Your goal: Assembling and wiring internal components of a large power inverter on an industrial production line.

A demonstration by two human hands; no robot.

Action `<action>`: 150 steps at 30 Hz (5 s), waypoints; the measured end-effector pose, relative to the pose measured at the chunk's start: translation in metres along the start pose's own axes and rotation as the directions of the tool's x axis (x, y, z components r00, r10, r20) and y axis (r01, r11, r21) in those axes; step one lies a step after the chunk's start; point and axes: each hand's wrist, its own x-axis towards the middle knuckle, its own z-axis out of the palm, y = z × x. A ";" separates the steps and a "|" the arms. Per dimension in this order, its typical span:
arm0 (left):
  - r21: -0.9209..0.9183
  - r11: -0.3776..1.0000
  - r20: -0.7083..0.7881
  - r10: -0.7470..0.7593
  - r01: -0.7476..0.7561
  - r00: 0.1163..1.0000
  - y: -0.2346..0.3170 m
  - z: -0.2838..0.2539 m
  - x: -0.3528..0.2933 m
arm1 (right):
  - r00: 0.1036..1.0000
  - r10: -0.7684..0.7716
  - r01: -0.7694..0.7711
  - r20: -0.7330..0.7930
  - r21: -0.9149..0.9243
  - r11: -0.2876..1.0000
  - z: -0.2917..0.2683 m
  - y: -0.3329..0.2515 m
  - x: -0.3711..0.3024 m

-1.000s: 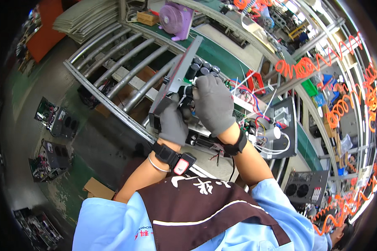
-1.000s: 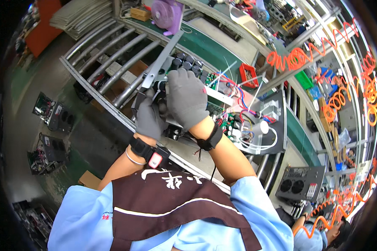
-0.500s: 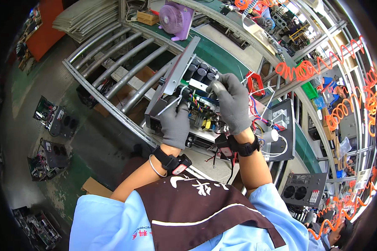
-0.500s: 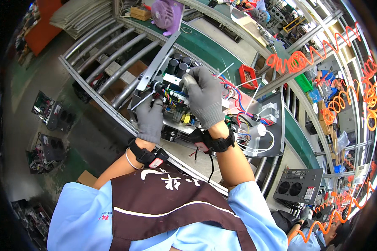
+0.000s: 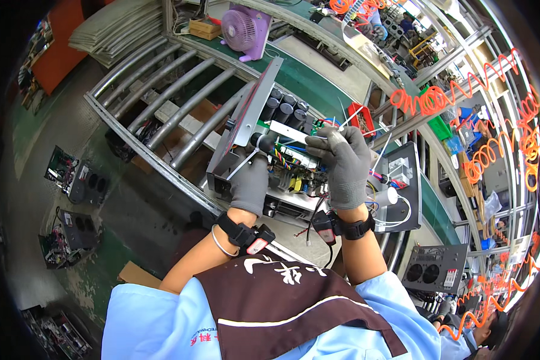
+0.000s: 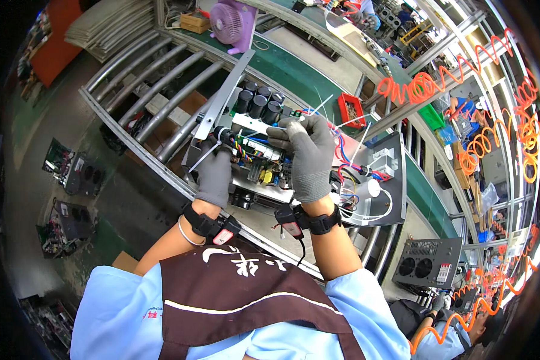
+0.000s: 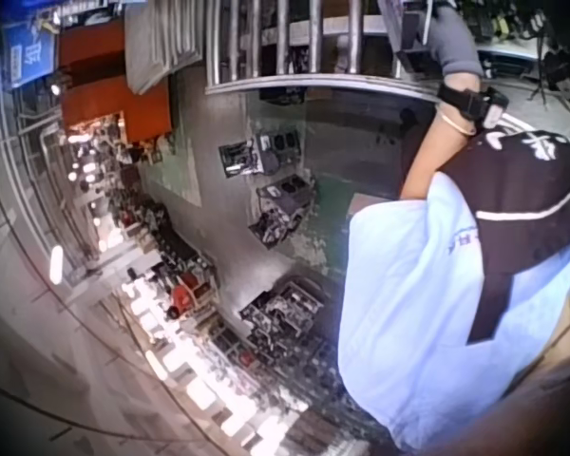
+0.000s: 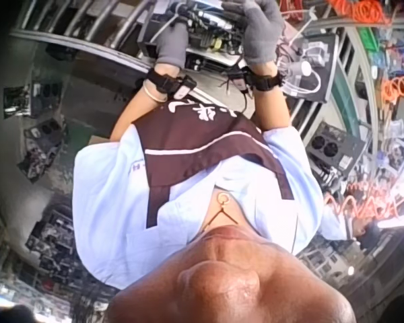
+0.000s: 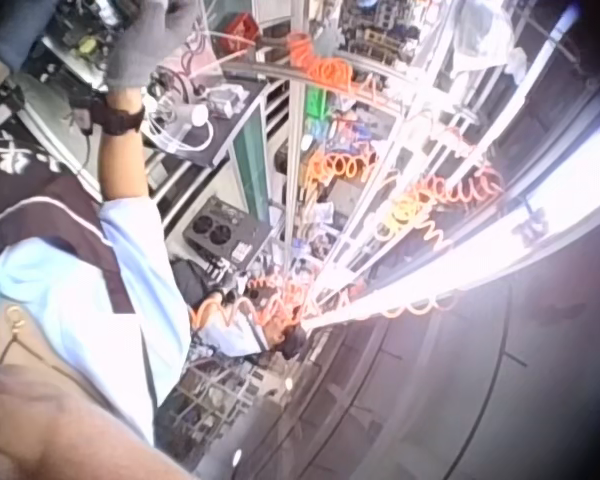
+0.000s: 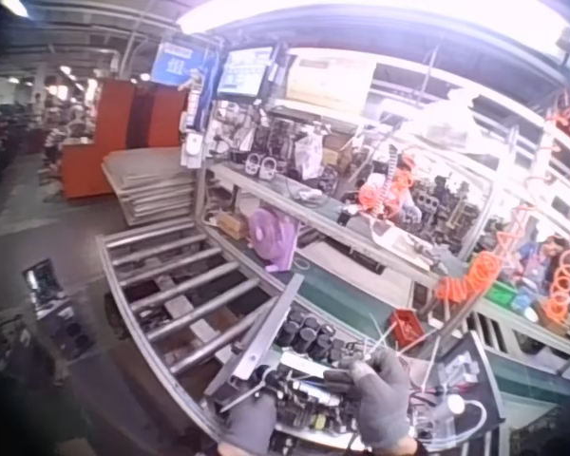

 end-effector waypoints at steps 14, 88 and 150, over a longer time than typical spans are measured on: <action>-0.359 0.854 0.103 -0.363 0.375 0.926 0.044 -0.013 -0.022 | 0.965 0.228 -0.235 0.130 0.047 0.971 -0.012 -0.008 0.017; -0.070 0.845 0.039 0.534 -0.531 0.845 0.067 -0.016 -0.021 | 0.880 -0.182 0.436 0.439 -0.591 0.679 0.017 0.012 0.034; 0.240 0.691 0.115 0.678 -0.682 0.726 0.076 -0.013 -0.019 | 0.760 0.146 0.036 0.634 -0.265 0.964 0.003 0.002 0.054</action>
